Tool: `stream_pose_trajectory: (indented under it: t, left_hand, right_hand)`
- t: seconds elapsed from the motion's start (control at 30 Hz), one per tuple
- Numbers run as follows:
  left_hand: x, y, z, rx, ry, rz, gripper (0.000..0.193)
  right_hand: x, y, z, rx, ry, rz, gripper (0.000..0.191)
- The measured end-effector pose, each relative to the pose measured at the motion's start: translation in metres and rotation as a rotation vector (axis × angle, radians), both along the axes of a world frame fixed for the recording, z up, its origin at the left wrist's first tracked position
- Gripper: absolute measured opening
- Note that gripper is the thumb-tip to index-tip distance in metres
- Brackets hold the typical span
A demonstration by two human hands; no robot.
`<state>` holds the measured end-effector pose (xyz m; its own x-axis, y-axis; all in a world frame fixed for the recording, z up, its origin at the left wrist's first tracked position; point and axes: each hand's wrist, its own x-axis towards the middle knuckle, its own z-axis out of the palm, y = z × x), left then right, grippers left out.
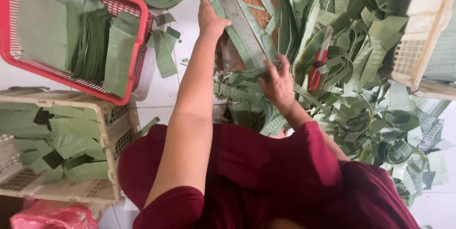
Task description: The person sits on the floor cutting banana leaf pieces into rectangles, using a long ruler as a straight edge and a red-handled knife. They align each leaf piece, cut along the ruler, stack the trimmed pieces, and place finished stacks into plastic baskets.
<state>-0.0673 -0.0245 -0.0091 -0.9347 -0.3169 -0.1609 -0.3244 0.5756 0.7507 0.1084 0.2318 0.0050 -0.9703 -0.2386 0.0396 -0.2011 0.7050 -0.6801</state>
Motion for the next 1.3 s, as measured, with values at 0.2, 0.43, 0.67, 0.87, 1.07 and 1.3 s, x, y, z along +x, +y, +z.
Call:
stream_pose_trajectory:
  t: [0.2, 0.43, 0.67, 0.87, 1.07, 1.3]
  left_hand:
    - [-0.001, 0.006, 0.005, 0.108, -0.149, 0.143, 0.099]
    - [0.018, 0.004, 0.008, 0.332, -0.115, 0.003, 0.047]
    - [0.049, 0.012, 0.035, 1.0, -0.109, -0.262, 0.052]
    - [0.044, 0.025, 0.11, 1.216, 0.055, -0.27, 0.061]
    - [0.034, 0.03, 0.187, 1.091, 0.287, 0.027, 0.051]
    - [0.069, -0.069, 0.231, 0.029, 0.719, 0.554, 0.035]
  right_hand:
    - [-0.002, 0.019, -0.018, 0.039, 0.049, -0.207, 0.043]
    - [-0.022, 0.017, 0.029, 0.162, 0.133, -0.199, 0.061]
    - [-0.08, -0.017, 0.064, -0.269, 0.061, 0.09, 0.091]
    - [-0.102, -0.037, 0.082, -0.553, -0.168, 0.055, 0.079]
    - [-0.138, -0.058, 0.157, -0.476, -0.034, 0.209, 0.098]
    - [-0.069, -0.12, 0.28, -0.56, -0.534, 0.523, 0.043]
